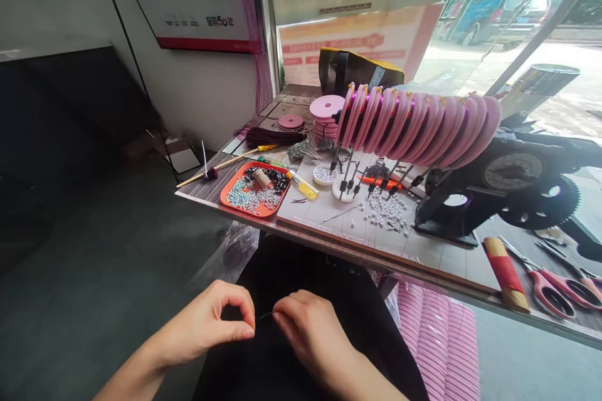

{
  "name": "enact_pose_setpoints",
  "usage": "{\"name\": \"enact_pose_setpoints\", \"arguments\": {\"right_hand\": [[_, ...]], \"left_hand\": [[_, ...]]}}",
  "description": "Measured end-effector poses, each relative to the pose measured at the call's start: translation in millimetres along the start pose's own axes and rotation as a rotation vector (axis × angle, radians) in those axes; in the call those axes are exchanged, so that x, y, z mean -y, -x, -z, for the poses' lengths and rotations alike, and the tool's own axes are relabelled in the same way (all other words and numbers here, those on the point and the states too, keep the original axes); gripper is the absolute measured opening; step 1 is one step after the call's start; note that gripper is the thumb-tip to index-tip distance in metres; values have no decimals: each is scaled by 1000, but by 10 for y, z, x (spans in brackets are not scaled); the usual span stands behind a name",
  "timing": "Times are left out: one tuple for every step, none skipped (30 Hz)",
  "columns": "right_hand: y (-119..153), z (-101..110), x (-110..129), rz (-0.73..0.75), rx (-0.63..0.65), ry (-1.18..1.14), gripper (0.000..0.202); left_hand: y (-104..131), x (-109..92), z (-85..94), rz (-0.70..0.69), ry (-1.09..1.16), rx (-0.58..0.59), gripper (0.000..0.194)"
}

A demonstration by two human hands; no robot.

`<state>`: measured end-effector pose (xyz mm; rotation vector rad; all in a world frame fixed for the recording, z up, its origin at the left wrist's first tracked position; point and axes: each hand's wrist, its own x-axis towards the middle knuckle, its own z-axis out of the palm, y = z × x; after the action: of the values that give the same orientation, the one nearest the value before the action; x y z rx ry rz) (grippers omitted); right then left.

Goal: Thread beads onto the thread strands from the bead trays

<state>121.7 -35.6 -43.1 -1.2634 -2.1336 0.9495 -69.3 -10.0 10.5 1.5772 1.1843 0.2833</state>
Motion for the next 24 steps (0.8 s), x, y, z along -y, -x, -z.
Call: {"name": "enact_pose_setpoints", "arguments": {"right_hand": [[2, 10, 14, -38, -26, -105, 18], [1, 12, 28, -76, -53, -207, 17], [0, 8, 42, -108, -78, -300, 17], [-3, 0, 56, -131, -102, -377, 17], [-5, -9, 68, -142, -130, -432, 17], [-5, -17, 78, -141, -165, -466, 19], [-4, -22, 86, -134, -198, -481, 20], [0, -22, 92, -126, -231, -485, 20], [4, -19, 98, -119, -259, -484, 20], [9, -13, 103, -114, -281, -484, 20], [13, -5, 109, -110, -296, -491, 20], [18, 4, 115, -111, -307, -506, 19], [23, 14, 123, -118, -319, -528, 18], [29, 25, 133, -130, -335, -553, 17], [36, 36, 144, -139, -352, -572, 16], [46, 49, 156, -144, -375, -580, 15], [58, 63, 169, -138, -398, -573, 14], [72, 79, 184, -119, -417, -545, 14], [86, 96, 198, -89, -431, -498, 14], [98, 114, 213, -54, -441, -441, 13], [108, 132, 227, -19, -449, -381, 13], [114, 149, 240, 14, -455, -322, 12], [117, 164, 252, 43, -461, -268, 12], [115, 176, 262, 67, -468, -222, 12]], "left_hand": [[-1, -1, -8, -14, 19, -24, 7], [-6, -3, -15, -32, 40, -47, 7], [-13, -3, -22, -51, 63, -65, 8], [-22, -2, -30, -71, 85, -81, 7], [-32, 0, -41, -86, 109, -97, 7], [-42, 3, -55, -99, 135, -109, 6], [-53, 8, -73, -112, 159, -121, 6], [-63, 13, -95, -126, 184, -135, 6], [-73, 17, -119, -141, 208, -149, 6], [-82, 21, -147, -159, 231, -163, 7], [-90, 24, -175, -181, 253, -175, 7], [-96, 26, -205, -207, 273, -185, 7], [-101, 27, -233, -236, 289, -196, 7], [-105, 26, -259, -264, 298, -206, 6], [-107, 24, -281, -293, 297, -219, 5], [-108, 23, -299, -323, 285, -237, 5], [-108, 21, -312, -354, 262, -263, 5], [-108, 19, -321, -388, 230, -297, 5], [-108, 18, -327, -422, 193, -330, 5], [-108, 18, -330, -453, 154, -361, 6], [-109, 18, -332, -478, 116, -388, 7], [-110, 18, -334, -496, 80, -407, 7], [-112, 18, -336, -507, 48, -421, 7], [-115, 18, -340, -512, 21, -429, 8]]}}
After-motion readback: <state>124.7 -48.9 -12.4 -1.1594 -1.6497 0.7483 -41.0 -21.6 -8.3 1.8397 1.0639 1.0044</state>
